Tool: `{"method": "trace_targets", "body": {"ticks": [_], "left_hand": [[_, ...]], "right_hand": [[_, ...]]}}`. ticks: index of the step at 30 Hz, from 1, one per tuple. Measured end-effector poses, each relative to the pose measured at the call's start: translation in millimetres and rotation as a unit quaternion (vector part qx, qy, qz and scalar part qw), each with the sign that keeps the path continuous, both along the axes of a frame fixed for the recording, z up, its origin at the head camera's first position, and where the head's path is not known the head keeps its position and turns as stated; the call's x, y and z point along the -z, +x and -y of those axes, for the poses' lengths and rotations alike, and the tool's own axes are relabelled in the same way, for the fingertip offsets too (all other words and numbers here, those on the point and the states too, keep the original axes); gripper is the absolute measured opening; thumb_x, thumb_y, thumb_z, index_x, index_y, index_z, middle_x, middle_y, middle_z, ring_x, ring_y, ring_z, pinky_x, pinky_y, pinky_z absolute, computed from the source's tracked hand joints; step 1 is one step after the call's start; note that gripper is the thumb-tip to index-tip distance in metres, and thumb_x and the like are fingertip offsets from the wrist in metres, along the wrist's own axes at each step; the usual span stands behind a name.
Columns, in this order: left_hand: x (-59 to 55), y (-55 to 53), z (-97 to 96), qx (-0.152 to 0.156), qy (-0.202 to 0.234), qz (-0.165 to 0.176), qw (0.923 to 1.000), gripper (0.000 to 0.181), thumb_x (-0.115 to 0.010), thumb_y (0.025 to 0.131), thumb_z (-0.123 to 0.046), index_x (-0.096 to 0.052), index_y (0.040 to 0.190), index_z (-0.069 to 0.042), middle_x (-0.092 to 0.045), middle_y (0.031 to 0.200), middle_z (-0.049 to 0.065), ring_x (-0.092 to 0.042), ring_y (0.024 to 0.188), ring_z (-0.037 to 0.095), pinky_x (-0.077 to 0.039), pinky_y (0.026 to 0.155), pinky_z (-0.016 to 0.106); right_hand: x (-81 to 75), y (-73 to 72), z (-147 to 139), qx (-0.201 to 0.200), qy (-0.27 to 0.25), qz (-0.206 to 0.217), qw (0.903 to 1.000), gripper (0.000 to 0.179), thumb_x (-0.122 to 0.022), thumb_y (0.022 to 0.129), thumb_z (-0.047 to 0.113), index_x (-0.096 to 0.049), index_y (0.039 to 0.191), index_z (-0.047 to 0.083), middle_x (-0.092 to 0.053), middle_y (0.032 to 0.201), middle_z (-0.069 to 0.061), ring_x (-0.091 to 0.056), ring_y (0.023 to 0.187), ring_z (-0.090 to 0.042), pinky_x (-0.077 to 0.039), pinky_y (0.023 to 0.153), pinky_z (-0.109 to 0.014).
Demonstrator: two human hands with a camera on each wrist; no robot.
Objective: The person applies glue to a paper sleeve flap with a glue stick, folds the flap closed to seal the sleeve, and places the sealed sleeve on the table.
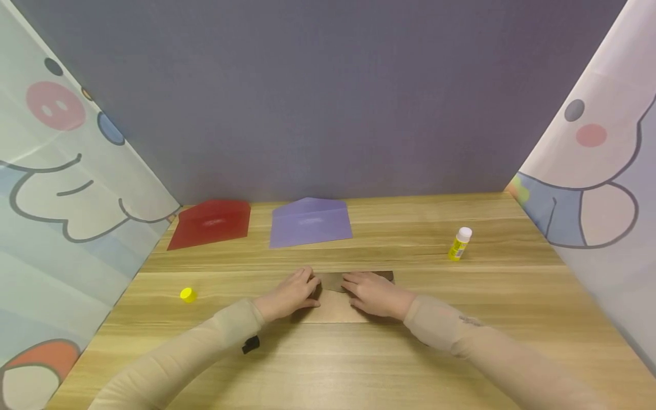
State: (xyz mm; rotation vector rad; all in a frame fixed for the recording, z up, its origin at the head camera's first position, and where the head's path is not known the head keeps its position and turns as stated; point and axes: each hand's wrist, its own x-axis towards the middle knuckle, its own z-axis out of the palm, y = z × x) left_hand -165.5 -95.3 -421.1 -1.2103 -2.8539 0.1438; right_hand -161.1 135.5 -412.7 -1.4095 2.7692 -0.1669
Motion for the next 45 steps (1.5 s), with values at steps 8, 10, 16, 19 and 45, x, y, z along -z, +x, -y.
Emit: {"method": "trace_targets", "body": {"ticks": [8,10,16,19,45], "left_hand": [[-1.0,0.7,-0.8,-0.011,-0.018,0.004,0.9998,0.043,-0.054,0.082,-0.045,-0.056,0.102,-0.008,-0.044,0.097,0.005,-0.044,0.084,0.015,-0.044,0.073,0.025],[-1.1,0.9,-0.6,-0.01,-0.018,0.003,0.9998,0.043,-0.054,0.082,-0.045,-0.055,0.102,-0.007,-0.044,0.096,0.005,-0.044,0.083,0.014,-0.044,0.073,0.024],[-1.2,1.3,0.2,-0.006,-0.02,-0.004,0.9998,0.043,-0.054,0.082,-0.045,-0.055,0.103,-0.007,-0.044,0.097,0.005,-0.044,0.083,0.015,-0.044,0.074,0.025],[-0.7,1.6,0.0,-0.003,-0.021,-0.007,0.9998,0.043,-0.053,0.083,-0.045,-0.055,0.103,-0.007,-0.045,0.098,0.005,-0.045,0.085,0.015,-0.044,0.075,0.025],[4.7,12.3,10.5,-0.016,-0.059,0.078,0.9951,0.063,-0.035,0.093,-0.044,-0.027,0.137,0.0,-0.022,0.141,0.023,-0.02,0.13,0.034,-0.022,0.106,0.038]], "right_hand": [[2.5,1.9,16.7,-0.003,0.042,0.047,0.998,0.052,-0.045,0.092,0.032,-0.037,0.133,0.002,-0.033,0.139,-0.012,-0.03,0.127,-0.027,-0.03,0.101,-0.044],[3.8,2.3,18.8,0.003,0.051,0.061,0.9968,0.053,-0.043,0.092,0.033,-0.035,0.135,0.003,-0.031,0.141,-0.011,-0.027,0.129,-0.025,-0.028,0.103,-0.043],[5.8,4.2,19.4,0.019,0.061,0.085,0.9943,0.054,-0.042,0.092,0.036,-0.034,0.136,0.004,-0.029,0.142,-0.009,-0.025,0.13,-0.024,-0.026,0.104,-0.041],[5.4,4.7,16.5,0.024,0.062,0.09,0.9937,0.055,-0.042,0.092,0.036,-0.034,0.136,0.004,-0.029,0.142,-0.008,-0.025,0.13,-0.023,-0.026,0.104,-0.041],[5.9,6.5,-17.8,0.018,0.005,0.063,0.9978,0.05,-0.051,0.09,0.027,-0.043,0.127,-0.006,-0.038,0.134,-0.019,-0.038,0.121,-0.032,-0.036,0.097,-0.044]]}}
